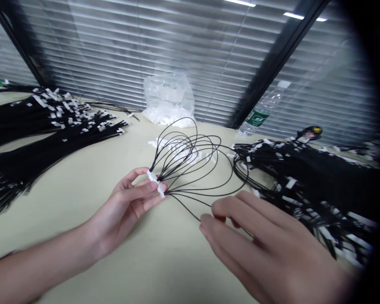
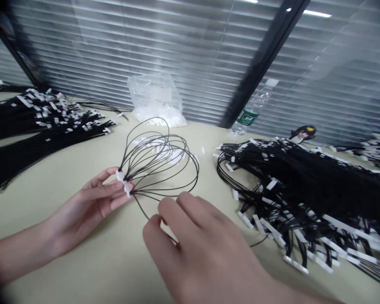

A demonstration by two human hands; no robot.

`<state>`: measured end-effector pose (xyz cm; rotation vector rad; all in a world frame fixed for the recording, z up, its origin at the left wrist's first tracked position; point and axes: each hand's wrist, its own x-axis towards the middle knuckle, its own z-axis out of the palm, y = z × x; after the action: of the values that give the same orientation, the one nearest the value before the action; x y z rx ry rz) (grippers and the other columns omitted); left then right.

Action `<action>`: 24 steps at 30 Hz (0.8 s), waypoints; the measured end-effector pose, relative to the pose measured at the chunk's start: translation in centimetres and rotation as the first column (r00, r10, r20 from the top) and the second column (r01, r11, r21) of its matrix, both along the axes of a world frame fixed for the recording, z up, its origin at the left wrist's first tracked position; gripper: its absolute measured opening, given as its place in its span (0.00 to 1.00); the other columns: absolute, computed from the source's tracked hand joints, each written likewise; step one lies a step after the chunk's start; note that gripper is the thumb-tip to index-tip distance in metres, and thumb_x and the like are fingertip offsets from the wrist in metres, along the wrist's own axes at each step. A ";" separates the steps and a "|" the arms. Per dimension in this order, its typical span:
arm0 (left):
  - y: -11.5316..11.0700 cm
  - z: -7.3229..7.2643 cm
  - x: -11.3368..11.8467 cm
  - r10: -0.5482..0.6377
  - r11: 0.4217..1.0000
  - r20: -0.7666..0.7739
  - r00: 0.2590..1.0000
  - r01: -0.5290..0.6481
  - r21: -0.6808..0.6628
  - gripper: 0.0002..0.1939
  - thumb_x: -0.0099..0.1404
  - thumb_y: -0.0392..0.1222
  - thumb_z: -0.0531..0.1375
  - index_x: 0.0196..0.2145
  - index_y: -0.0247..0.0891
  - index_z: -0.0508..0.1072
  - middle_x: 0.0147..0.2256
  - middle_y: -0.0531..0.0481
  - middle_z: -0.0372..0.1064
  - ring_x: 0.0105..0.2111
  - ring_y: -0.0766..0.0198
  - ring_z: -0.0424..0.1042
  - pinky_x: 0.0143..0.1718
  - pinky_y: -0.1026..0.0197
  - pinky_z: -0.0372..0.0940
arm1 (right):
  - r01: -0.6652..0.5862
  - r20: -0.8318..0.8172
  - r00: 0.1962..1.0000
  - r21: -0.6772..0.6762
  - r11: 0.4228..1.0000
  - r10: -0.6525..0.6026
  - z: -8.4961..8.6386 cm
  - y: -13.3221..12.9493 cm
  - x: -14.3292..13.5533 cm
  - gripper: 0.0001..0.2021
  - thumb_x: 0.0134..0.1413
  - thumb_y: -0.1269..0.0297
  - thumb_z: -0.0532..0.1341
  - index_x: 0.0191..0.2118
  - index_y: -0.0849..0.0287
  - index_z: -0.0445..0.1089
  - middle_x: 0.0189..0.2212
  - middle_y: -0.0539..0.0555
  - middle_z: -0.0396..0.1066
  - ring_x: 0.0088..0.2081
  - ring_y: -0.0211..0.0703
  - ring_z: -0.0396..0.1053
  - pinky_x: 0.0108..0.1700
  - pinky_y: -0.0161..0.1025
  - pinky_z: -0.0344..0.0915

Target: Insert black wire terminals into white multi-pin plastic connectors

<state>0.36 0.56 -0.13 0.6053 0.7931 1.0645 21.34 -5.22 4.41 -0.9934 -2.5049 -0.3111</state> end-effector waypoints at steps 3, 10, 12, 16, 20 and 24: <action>-0.1 0.1 0.1 0.013 1.000 -0.009 1.000 -0.013 -0.013 0.12 0.57 0.24 0.59 0.36 0.39 0.69 0.32 0.49 0.73 0.37 0.62 0.75 0.43 0.61 0.70 | -0.092 -0.015 0.996 0.001 0.996 0.092 -0.5 -0.5 -1.1 0.11 0.57 0.74 0.49 0.31 0.64 0.67 0.25 0.53 0.62 0.28 0.40 0.58 0.29 0.38 0.54; -0.2 0.1 0.0 -0.003 0.999 -0.010 1.000 0.002 -0.046 0.14 0.57 0.23 0.58 0.36 0.40 0.68 0.31 0.47 0.74 0.36 0.62 0.76 0.42 0.62 0.70 | -0.148 0.158 0.975 -0.071 0.986 0.158 -1.8 -0.8 -2.1 0.12 0.58 0.73 0.47 0.42 0.62 0.65 0.27 0.51 0.64 0.29 0.39 0.61 0.28 0.37 0.55; 0.0 0.0 -0.1 0.004 0.999 0.000 1.000 -0.004 -0.033 0.14 0.57 0.23 0.58 0.36 0.40 0.68 0.31 0.47 0.73 0.36 0.62 0.76 0.42 0.62 0.70 | -0.111 0.166 0.978 -0.080 0.991 0.123 -1.2 -0.7 -1.4 0.10 0.60 0.69 0.47 0.39 0.60 0.65 0.26 0.51 0.63 0.28 0.39 0.61 0.29 0.38 0.55; 0.4 -0.2 -0.2 0.023 1.000 0.005 1.000 -0.023 0.014 0.13 0.57 0.23 0.58 0.36 0.38 0.68 0.31 0.49 0.72 0.37 0.61 0.75 0.43 0.61 0.70 | 0.080 0.174 0.982 -0.034 0.996 -0.073 0.3 -0.2 0.9 0.08 0.61 0.63 0.50 0.34 0.58 0.63 0.26 0.49 0.64 0.28 0.39 0.61 0.30 0.39 0.56; 0.5 0.0 -0.2 0.031 0.999 -0.010 0.999 -0.030 0.030 0.13 0.57 0.23 0.58 0.36 0.38 0.68 0.32 0.49 0.72 0.38 0.61 0.75 0.44 0.62 0.70 | 0.238 0.304 0.924 0.015 0.971 -0.231 0.0 0.9 2.8 0.09 0.57 0.60 0.55 0.37 0.60 0.65 0.33 0.54 0.67 0.32 0.45 0.65 0.32 0.42 0.60; 0.9 -0.1 -0.5 0.061 0.997 -0.022 0.998 -0.059 0.058 0.13 0.57 0.24 0.59 0.36 0.39 0.68 0.31 0.48 0.73 0.38 0.62 0.75 0.44 0.62 0.69 | 0.119 0.370 0.926 -0.096 0.988 -0.076 -0.5 2.0 3.7 0.05 0.57 0.69 0.54 0.34 0.57 0.67 0.31 0.52 0.69 0.35 0.43 0.67 0.40 0.43 0.64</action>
<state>-0.18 1.44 -0.24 0.6475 0.8081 1.1397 25.00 -3.22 3.96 -1.2047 -2.8397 -0.4184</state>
